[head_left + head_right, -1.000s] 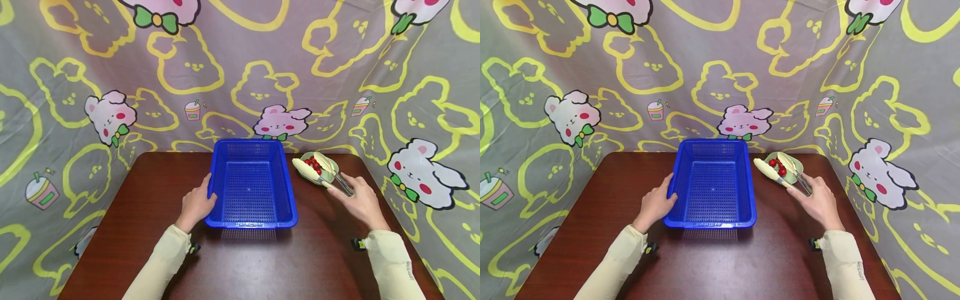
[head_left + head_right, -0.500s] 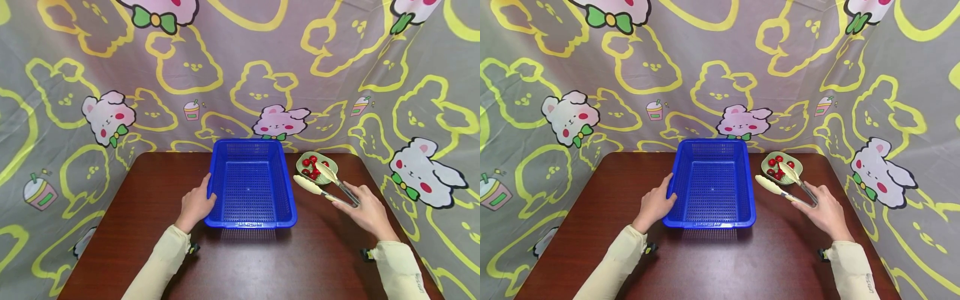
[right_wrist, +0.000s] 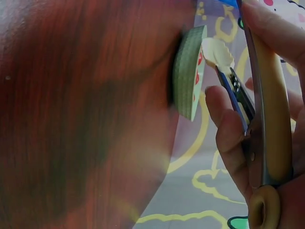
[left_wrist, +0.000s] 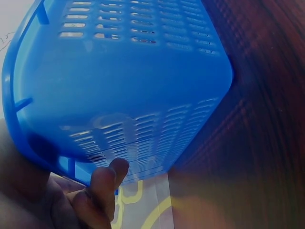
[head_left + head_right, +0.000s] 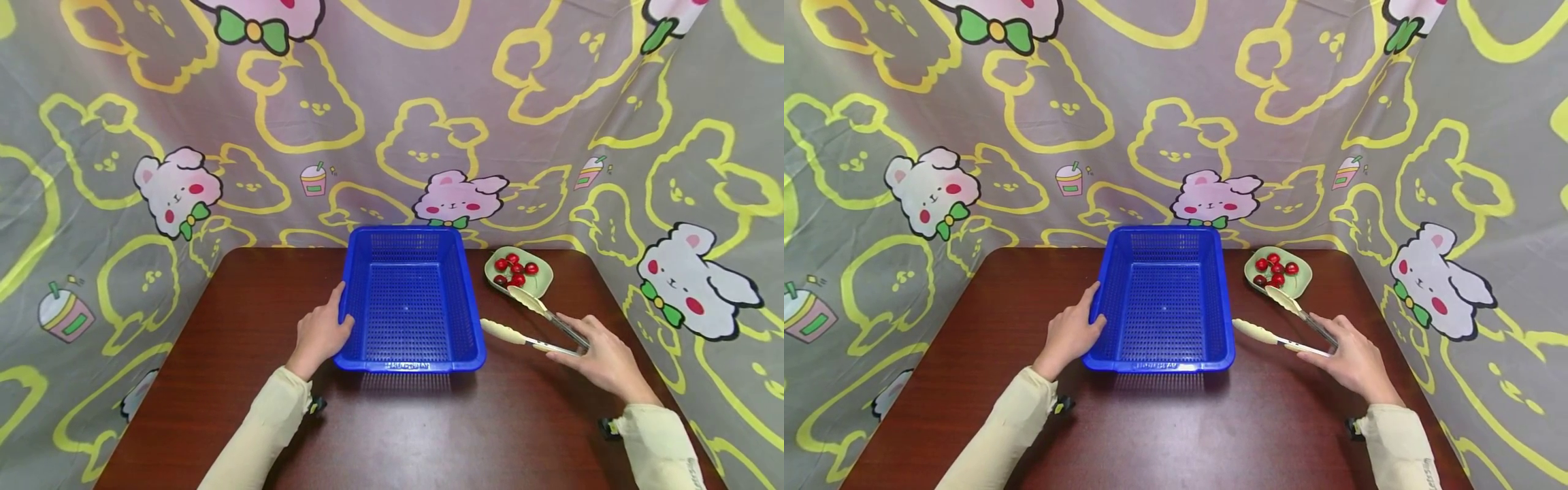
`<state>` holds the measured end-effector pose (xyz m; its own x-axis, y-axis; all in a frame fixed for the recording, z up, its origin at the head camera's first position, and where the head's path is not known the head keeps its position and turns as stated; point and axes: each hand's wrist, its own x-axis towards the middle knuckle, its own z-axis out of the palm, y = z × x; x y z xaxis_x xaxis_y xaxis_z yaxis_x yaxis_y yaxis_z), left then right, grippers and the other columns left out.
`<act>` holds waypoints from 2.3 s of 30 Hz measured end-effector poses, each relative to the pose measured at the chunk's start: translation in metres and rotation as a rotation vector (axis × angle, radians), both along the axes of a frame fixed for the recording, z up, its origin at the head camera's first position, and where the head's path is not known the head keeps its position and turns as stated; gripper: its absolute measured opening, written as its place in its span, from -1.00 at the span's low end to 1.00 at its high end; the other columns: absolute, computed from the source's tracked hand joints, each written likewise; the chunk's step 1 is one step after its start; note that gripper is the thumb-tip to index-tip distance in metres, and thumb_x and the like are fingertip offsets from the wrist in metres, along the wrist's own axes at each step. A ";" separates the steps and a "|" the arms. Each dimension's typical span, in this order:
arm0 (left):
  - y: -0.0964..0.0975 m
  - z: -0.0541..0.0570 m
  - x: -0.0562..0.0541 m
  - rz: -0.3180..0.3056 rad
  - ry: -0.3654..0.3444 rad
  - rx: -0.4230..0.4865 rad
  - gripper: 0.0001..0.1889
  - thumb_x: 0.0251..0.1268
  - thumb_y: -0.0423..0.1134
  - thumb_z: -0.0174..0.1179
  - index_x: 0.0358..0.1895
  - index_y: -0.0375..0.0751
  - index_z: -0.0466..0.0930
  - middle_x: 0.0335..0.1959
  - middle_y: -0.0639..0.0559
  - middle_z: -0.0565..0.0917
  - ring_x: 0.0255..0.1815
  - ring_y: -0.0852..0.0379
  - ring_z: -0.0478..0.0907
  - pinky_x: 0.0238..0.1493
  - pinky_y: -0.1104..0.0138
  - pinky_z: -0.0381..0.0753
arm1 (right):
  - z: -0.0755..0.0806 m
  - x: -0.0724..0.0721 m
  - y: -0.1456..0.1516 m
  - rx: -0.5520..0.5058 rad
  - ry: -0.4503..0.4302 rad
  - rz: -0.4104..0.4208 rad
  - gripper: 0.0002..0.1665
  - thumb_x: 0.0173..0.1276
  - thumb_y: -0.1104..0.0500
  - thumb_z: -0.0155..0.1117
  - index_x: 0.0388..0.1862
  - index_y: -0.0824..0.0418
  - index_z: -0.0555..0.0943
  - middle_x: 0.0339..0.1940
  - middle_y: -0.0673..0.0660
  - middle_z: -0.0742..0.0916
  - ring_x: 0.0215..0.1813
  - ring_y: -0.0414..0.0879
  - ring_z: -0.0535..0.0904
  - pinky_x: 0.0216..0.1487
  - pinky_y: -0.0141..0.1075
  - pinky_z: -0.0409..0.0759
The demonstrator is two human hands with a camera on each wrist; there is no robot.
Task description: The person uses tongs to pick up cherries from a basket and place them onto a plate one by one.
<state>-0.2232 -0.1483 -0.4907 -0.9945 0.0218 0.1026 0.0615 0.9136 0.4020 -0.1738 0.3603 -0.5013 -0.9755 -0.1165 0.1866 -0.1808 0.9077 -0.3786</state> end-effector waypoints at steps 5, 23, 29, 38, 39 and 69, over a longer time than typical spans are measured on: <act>0.000 0.000 0.000 0.006 -0.002 -0.006 -0.22 0.40 -0.07 0.18 0.65 -0.01 0.13 -0.37 -0.18 0.74 -0.54 -0.06 0.57 -0.36 -0.02 0.54 | -0.005 0.000 0.001 -0.003 -0.004 0.025 0.01 0.05 -0.28 0.64 0.43 0.12 0.55 -0.29 0.03 0.49 -0.42 -0.18 0.33 -0.37 -0.23 0.24; 0.002 0.000 0.000 0.002 -0.031 -0.002 -0.23 0.45 -0.05 0.16 0.66 0.01 0.10 -0.65 0.02 0.49 -0.66 0.04 0.42 -0.52 0.19 0.33 | -0.024 -0.002 0.009 -0.008 -0.089 0.018 0.03 0.05 -0.32 0.62 0.42 0.13 0.54 -0.21 0.07 0.55 -0.36 -0.12 0.39 -0.34 -0.20 0.28; 0.001 0.001 0.001 0.002 -0.036 0.002 -0.23 0.46 -0.05 0.15 0.67 0.01 0.09 -0.67 0.03 0.48 -0.67 0.04 0.41 -0.53 0.21 0.31 | -0.028 -0.003 0.011 0.002 -0.103 0.019 0.04 0.04 -0.32 0.62 0.43 0.13 0.53 -0.17 0.07 0.54 -0.39 -0.17 0.44 -0.33 -0.21 0.32; 0.000 0.000 0.001 0.003 -0.033 -0.001 -0.24 0.46 -0.04 0.14 0.67 0.02 0.09 -0.66 0.02 0.49 -0.65 0.04 0.43 -0.50 0.19 0.35 | -0.031 -0.004 0.010 0.085 -0.102 0.023 0.08 -0.02 -0.40 0.61 0.39 0.14 0.57 -0.21 0.02 0.59 -0.35 -0.19 0.53 -0.34 -0.16 0.40; 0.000 0.000 0.000 0.001 -0.032 -0.003 -0.23 0.46 -0.04 0.14 0.67 0.01 0.09 -0.66 0.03 0.49 -0.65 0.04 0.43 -0.50 0.19 0.35 | -0.031 -0.003 0.010 0.101 -0.101 0.020 0.09 -0.03 -0.41 0.60 0.38 0.15 0.58 -0.23 0.01 0.58 -0.35 -0.17 0.50 -0.35 -0.16 0.39; 0.000 -0.002 0.002 0.004 -0.021 -0.003 -0.24 0.45 -0.04 0.13 0.66 0.03 0.10 -0.66 0.02 0.49 -0.66 0.03 0.42 -0.50 0.16 0.37 | -0.039 -0.004 0.009 0.133 -0.146 0.027 0.08 -0.09 -0.27 0.70 0.28 0.35 0.59 -0.10 0.26 0.70 -0.13 0.19 0.65 -0.16 0.19 0.59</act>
<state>-0.2216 -0.1485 -0.4929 -0.9965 0.0179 0.0820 0.0494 0.9148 0.4008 -0.1775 0.3690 -0.5404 -0.9872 -0.1573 0.0251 -0.1580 0.9471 -0.2795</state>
